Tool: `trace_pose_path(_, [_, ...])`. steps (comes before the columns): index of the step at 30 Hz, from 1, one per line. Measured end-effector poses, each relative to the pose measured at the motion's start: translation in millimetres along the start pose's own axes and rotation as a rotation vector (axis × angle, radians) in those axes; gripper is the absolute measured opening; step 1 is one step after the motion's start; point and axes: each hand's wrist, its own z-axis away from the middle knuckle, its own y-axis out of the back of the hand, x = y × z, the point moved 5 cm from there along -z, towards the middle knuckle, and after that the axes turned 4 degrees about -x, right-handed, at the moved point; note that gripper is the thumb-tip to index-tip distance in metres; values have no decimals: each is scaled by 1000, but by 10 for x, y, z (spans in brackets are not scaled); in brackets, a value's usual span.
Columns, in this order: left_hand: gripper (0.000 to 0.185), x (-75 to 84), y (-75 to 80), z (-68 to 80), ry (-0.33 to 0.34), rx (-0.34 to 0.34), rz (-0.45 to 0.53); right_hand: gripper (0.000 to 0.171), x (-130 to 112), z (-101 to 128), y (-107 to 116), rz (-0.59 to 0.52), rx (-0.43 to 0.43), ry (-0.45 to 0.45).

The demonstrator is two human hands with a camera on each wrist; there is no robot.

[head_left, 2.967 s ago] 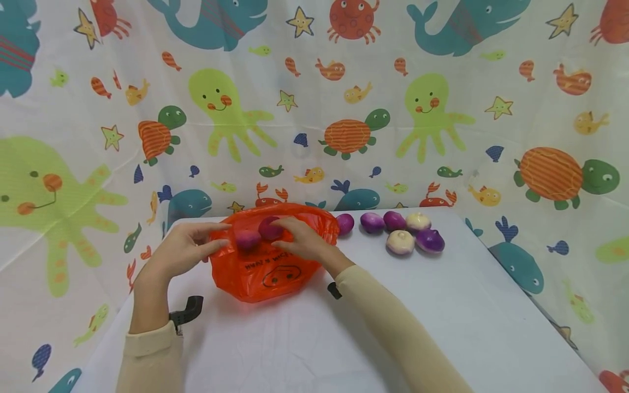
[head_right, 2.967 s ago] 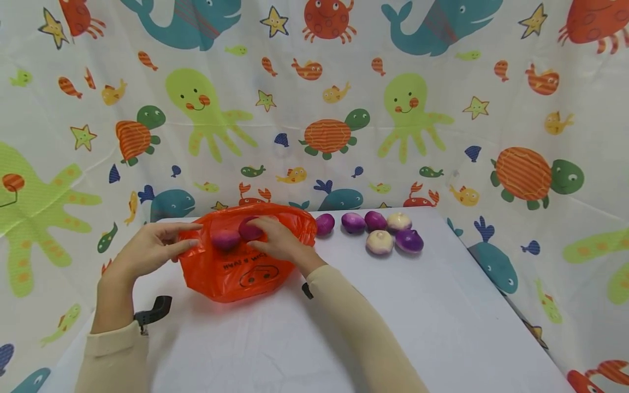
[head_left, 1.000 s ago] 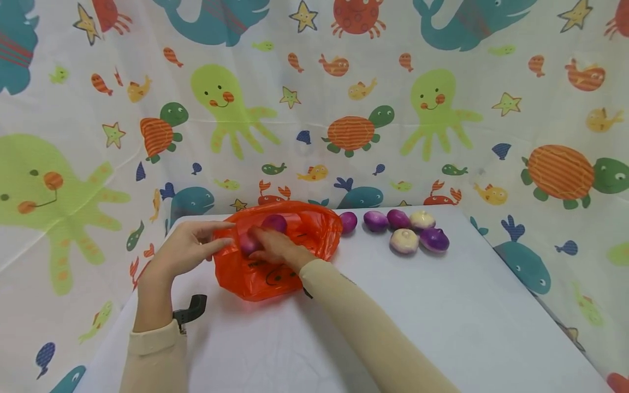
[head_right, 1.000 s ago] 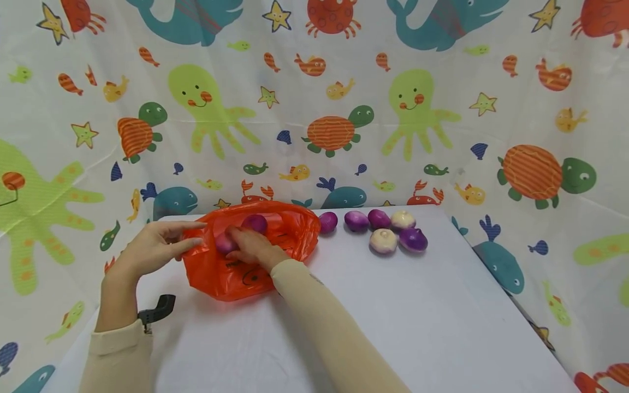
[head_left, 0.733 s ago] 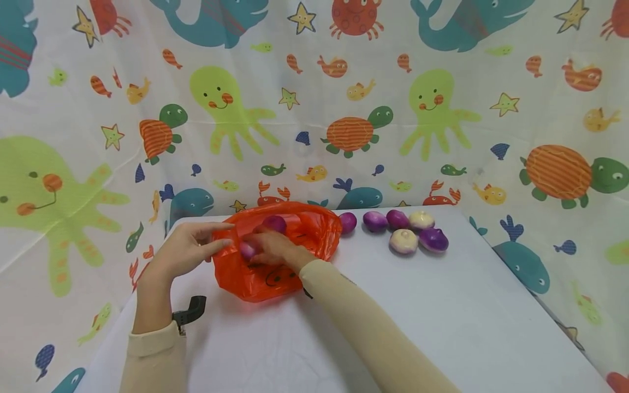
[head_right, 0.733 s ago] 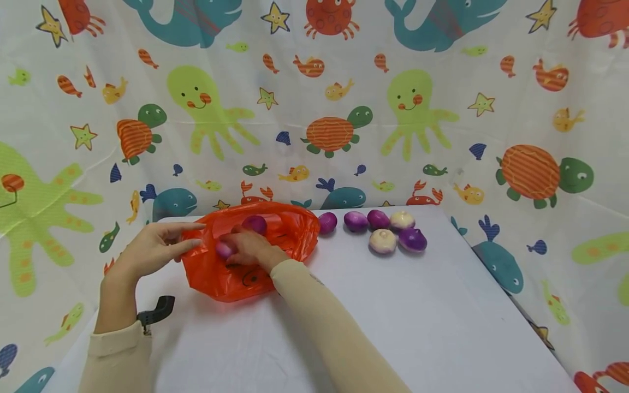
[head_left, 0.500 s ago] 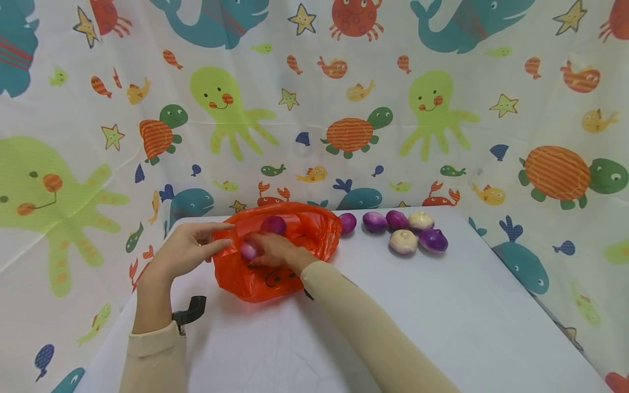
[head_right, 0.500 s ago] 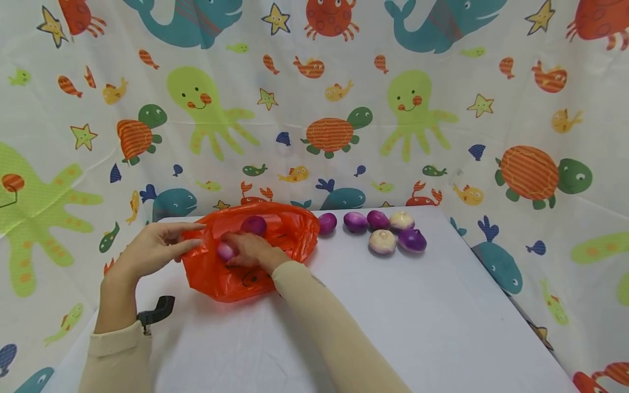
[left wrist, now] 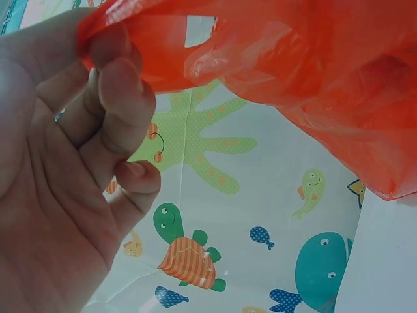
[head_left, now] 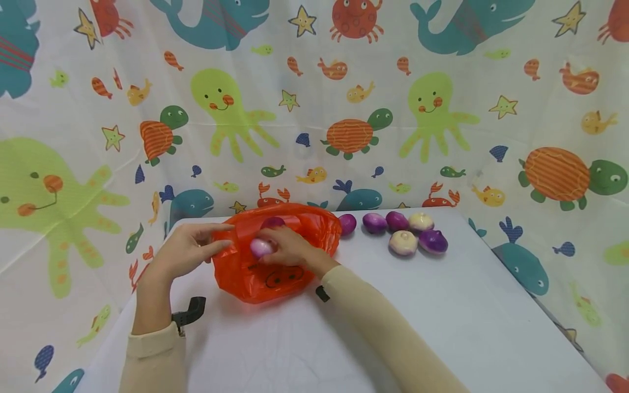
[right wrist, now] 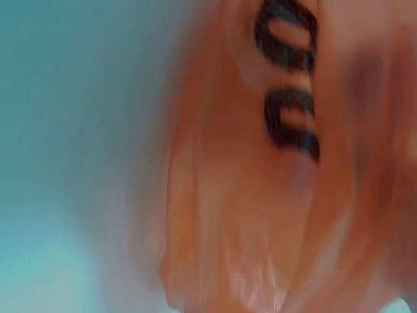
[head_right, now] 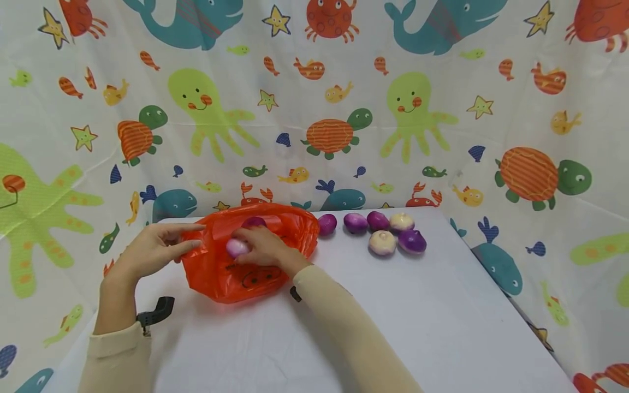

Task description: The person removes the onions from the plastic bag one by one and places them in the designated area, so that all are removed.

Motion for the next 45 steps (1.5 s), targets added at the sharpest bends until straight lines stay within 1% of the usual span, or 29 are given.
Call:
trace_pose_path(3, [42, -5, -2, -1, 1, -3, 2, 67, 30, 108, 105, -36, 51, 20])
trace_pose_path(8, [44, -9, 8, -14, 3, 3, -12, 67, 55, 313, 288, -25, 152, 100])
trace_pose_path(13, [47, -11, 15, -15, 14, 5, -10, 67, 107, 563, 437, -46, 264, 166])
trace_pose_path(17, [46, -14, 10, -9, 25, 3, 4, 65, 215, 753, 568, -49, 356, 166])
trace_pose_path(21, [47, -2, 10, -10, 39, -4, -4, 63, 365, 922, 700, -89, 440, 117])
trace_pose_path(23, [48, 3, 10, -9, 50, -10, -13, 63, 432, 979, 743, -117, 467, 98])
trace_pose_path(28, [48, 7, 1, -14, 51, -15, -27, 63, 507, 1053, 811, -150, 505, 81])
trace_pose_path(35, [47, -1, -17, -17, 38, -11, -22, 63, 500, 1140, 900, -170, 528, 88])
trace_pose_path(39, [45, -8, -20, -22, 31, -11, -19, 64, 546, 1198, 939, -168, 532, 81])
trace_pose_path(45, [47, -8, -15, -19, 40, -15, -13, 64, 629, 1263, 996, -148, 551, 47])
